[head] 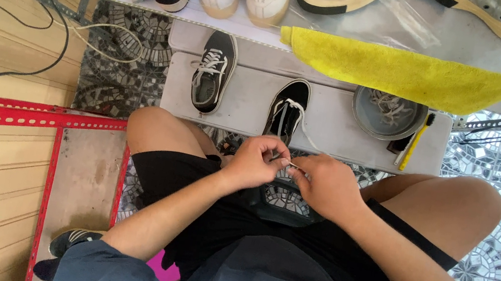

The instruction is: The person threads a white shoelace through the eyelets of a black sneaker, pulls the lace through the holes, and ties the laces. The person handles the shoe and laces by hand while seated.

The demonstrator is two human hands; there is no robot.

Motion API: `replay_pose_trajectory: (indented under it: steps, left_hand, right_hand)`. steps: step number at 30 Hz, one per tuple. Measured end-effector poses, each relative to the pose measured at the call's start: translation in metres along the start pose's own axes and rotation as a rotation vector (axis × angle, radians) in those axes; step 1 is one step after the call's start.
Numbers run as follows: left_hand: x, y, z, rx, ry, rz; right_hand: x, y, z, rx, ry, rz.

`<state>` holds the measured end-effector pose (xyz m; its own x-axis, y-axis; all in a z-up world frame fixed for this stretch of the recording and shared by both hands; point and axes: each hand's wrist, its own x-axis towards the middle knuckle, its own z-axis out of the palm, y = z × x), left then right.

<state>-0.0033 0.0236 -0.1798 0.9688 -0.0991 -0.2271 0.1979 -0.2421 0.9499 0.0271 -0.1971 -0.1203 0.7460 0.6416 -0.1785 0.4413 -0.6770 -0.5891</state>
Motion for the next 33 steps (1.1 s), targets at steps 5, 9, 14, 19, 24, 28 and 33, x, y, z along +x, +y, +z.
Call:
replay_pose_trajectory:
  steps: [5, 9, 14, 19, 24, 28, 33]
  left_hand:
    - [-0.017, 0.038, -0.007, 0.319, 0.175, 0.400]
    - [-0.020, 0.052, -0.011, 0.334, 0.189, 0.426]
    - [-0.023, 0.055, -0.010, 0.270, 0.131, 0.322]
    - [-0.022, 0.050, -0.013, 0.158, 0.069, 0.208]
    - [-0.016, 0.025, -0.010, -0.178, -0.007, -0.255]
    - [-0.014, 0.011, -0.001, -0.283, 0.013, -0.253]
    - [-0.011, 0.011, 0.011, -0.229, 0.164, 0.147]
  right_hand:
    - [0.002, 0.003, -0.005, 0.759, -0.016, 0.270]
    - [-0.001, -0.008, -0.021, 0.786, -0.002, 0.213]
    - [-0.002, -0.007, -0.024, 0.624, 0.082, 0.025]
    - [-0.001, 0.003, -0.006, 0.255, 0.205, -0.214]
    - [-0.005, 0.006, 0.021, -0.400, 0.429, -0.458]
    - [-0.001, 0.003, 0.008, -0.320, 0.460, -0.373]
    - [0.001, 0.000, -0.013, -0.107, 0.448, -0.243]
